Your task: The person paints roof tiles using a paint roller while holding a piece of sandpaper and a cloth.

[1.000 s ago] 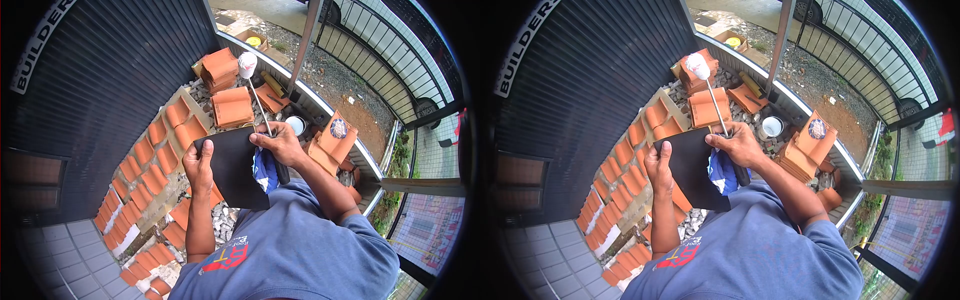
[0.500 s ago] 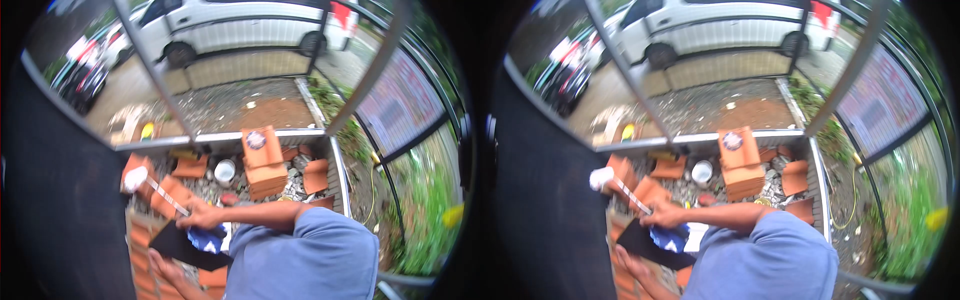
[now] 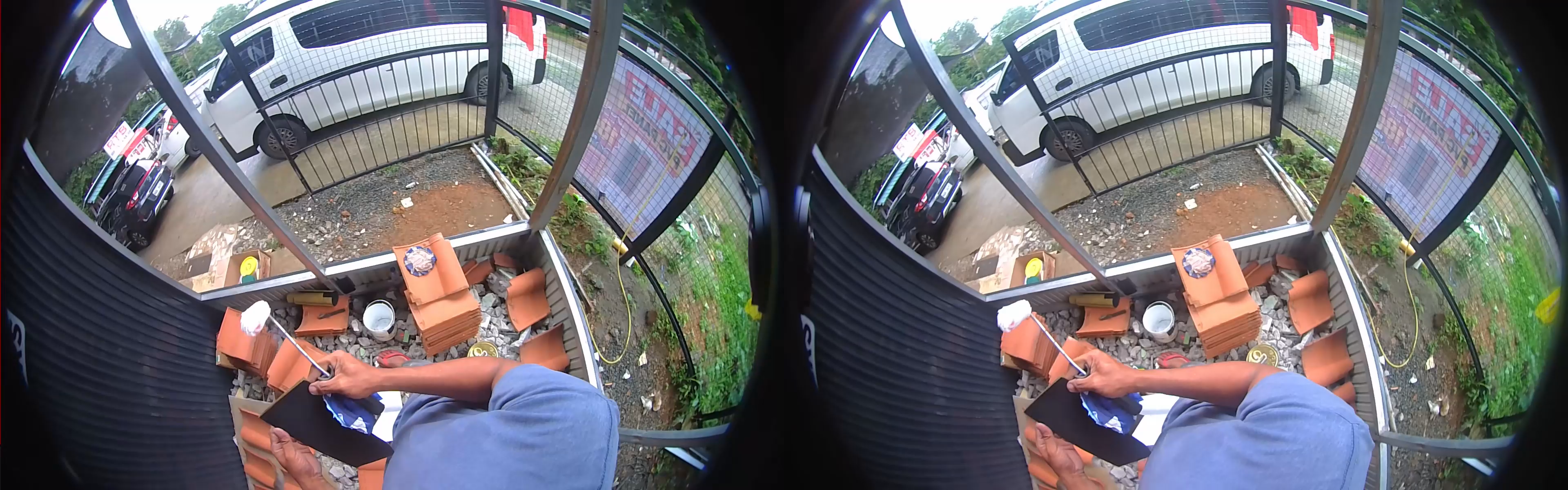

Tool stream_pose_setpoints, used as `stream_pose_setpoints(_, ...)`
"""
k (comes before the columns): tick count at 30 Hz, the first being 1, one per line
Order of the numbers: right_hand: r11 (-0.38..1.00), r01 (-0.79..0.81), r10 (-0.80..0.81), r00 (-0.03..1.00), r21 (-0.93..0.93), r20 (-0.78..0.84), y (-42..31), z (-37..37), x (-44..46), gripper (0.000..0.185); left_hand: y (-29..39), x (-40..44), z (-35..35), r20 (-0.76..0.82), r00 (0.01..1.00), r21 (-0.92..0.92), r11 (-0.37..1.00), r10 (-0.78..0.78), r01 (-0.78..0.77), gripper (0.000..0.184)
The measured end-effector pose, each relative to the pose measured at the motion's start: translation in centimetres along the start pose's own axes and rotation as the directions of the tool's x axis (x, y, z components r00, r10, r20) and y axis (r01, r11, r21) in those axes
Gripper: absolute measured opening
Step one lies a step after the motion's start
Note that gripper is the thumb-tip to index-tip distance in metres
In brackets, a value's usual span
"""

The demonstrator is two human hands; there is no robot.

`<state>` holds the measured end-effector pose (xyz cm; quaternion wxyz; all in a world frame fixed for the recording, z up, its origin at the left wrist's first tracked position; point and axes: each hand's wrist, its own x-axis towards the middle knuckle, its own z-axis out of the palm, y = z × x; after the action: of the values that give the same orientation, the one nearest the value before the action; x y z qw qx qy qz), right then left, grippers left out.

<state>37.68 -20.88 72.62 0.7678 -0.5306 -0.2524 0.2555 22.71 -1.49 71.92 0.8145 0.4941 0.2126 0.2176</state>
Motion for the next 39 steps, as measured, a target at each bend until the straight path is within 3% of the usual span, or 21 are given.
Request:
stream_pose_setpoints(1,0.998,-0.016,0.017,1.0,0.056,-0.016,-0.2,0.0,-0.1,0.019,-0.4,-0.2,-0.9,-0.013,1.0,-0.003,1.0,0.002,-0.002,0.025)
stream_pose_setpoints(3,0.999,0.003,-0.002,1.0,0.042,-0.022,0.7,-0.1,0.4,0.018,-1.7,-0.2,-3.3,-0.004,0.999,0.256,0.966,0.045,-0.043,0.026)
stream_pose_setpoints(4,1.0,-0.002,0.003,1.0,0.012,-0.027,0.0,0.2,0.3,0.016,-1.8,0.0,-2.4,-0.009,0.986,0.366,0.918,0.166,-0.151,0.029)
stream_pose_setpoints(5,1.0,-0.017,0.017,1.0,-0.013,-0.022,-0.6,0.2,0.2,0.014,-1.9,0.2,-1.6,-0.017,0.976,0.364,0.91,0.218,-0.197,0.031)
stream_pose_setpoints(6,0.998,0.003,-0.007,0.998,-0.07,-0.063,0.1,0.1,0.3,0.013,-1.7,0.5,-1.6,-0.013,0.958,0.503,0.83,0.288,-0.242,0.034)
stream_pose_setpoints(8,0.994,-0.003,-0.004,0.998,-0.111,-0.066,0.7,0.8,0.4,0.013,-1.8,0.5,-2.3,-0.016,0.949,0.586,0.771,0.316,-0.247,0.036)
stream_pose_setpoints(9,0.979,-0.052,0.033,0.995,-0.196,-0.098,0.2,1.1,0.5,0.014,-1.1,-0.1,-1.0,-0.044,0.953,0.519,0.822,0.3,-0.235,0.038)
stream_pose_setpoints(10,0.992,-0.103,0.097,0.992,-0.077,-0.084,0.6,0.9,0.8,0.013,-0.4,-0.3,-0.4,-0.071,0.944,0.589,0.777,0.322,-0.221,0.036)
stream_pose_setpoints(12,0.989,-0.129,0.121,0.987,-0.066,-0.108,0.1,0.8,1.0,0.011,-1.9,0.0,-2.6,-0.097,0.982,0.384,0.916,0.161,-0.112,0.033)
stream_pose_setpoints(14,0.996,-0.083,0.077,0.988,-0.036,-0.132,0.4,1.0,1.7,0.014,-2.8,-0.4,-5.3,-0.006,1.0,0.203,0.979,-0.027,0.028,0.035)
stream_pose_setpoints(17,0.991,-0.074,0.058,0.99,-0.113,-0.132,0.7,0.8,2.5,0.02,-2.1,-2.2,-3.8,-0.033,0.999,0.351,0.936,0.036,-0.022,0.033)
stream_pose_setpoints(19,0.971,-0.118,0.096,0.989,-0.209,-0.111,0.7,1.6,2.5,0.02,-1.8,-2.8,-4.1,-0.086,0.995,0.339,0.94,0.06,-0.027,0.034)
stream_pose_setpoints(25,0.987,-0.145,0.14,0.987,-0.075,-0.078,2.9,3.5,2.7,0.02,-2.9,-5.1,-6.7,-0.22,0.962,0.299,0.95,0.16,-0.09,0.039)
stream_pose_setpoints(27,0.99,-0.123,0.121,0.992,-0.062,-0.045,3.0,4.9,2.4,0.019,-1.4,-7.9,-8.2,-0.079,0.992,-0.015,0.995,-0.102,0.101,0.038)
stream_pose_setpoints(28,0.991,-0.128,0.126,0.991,-0.04,-0.052,3.1,5.6,2.3,0.018,0.3,-9.7,-7.6,-0.063,0.987,-0.032,0.989,-0.147,0.146,0.04)
stream_pose_setpoints(29,0.991,-0.136,0.135,0.989,-0.018,-0.054,3.2,6.3,2.0,0.017,-0.4,-11.0,-8.2,-0.11,0.985,-0.056,0.991,-0.13,0.124,0.04)
stream_pose_setpoints(30,0.994,-0.113,0.113,0.993,-0.009,0.02,3.2,6.7,1.9,0.016,-1.5,-12.3,-9.2,-0.102,0.993,0.045,0.997,-0.064,0.069,0.041)
stream_pose_setpoints(33,0.993,-0.097,0.1,0.994,-0.072,0.035,3.2,9.8,0.1,0.012,-4.7,-16.1,-11.3,-0.175,0.978,0.346,0.937,0.11,-0.043,0.04)
stream_pose_setpoints(35,0.979,-0.058,0.095,0.977,-0.193,0.189,3.4,10.4,-0.9,0.017,-3.9,-19.1,-9.5,-0.374,0.924,0.287,0.957,0.078,0.036,0.039)
stream_pose_setpoints(37,0.973,-0.08,0.129,0.967,-0.217,0.221,3.9,11.5,-2.2,0.028,-6.5,-20.8,-10.4,-0.376,0.912,0.254,0.965,0.161,-0.066,0.042)
stream_pose_setpoints(39,0.969,-0.083,0.146,0.952,-0.233,0.269,4.5,11.9,-3.0,0.026,-7.9,-22.7,-10.3,-0.426,0.883,0.263,0.961,0.197,-0.088,0.044)
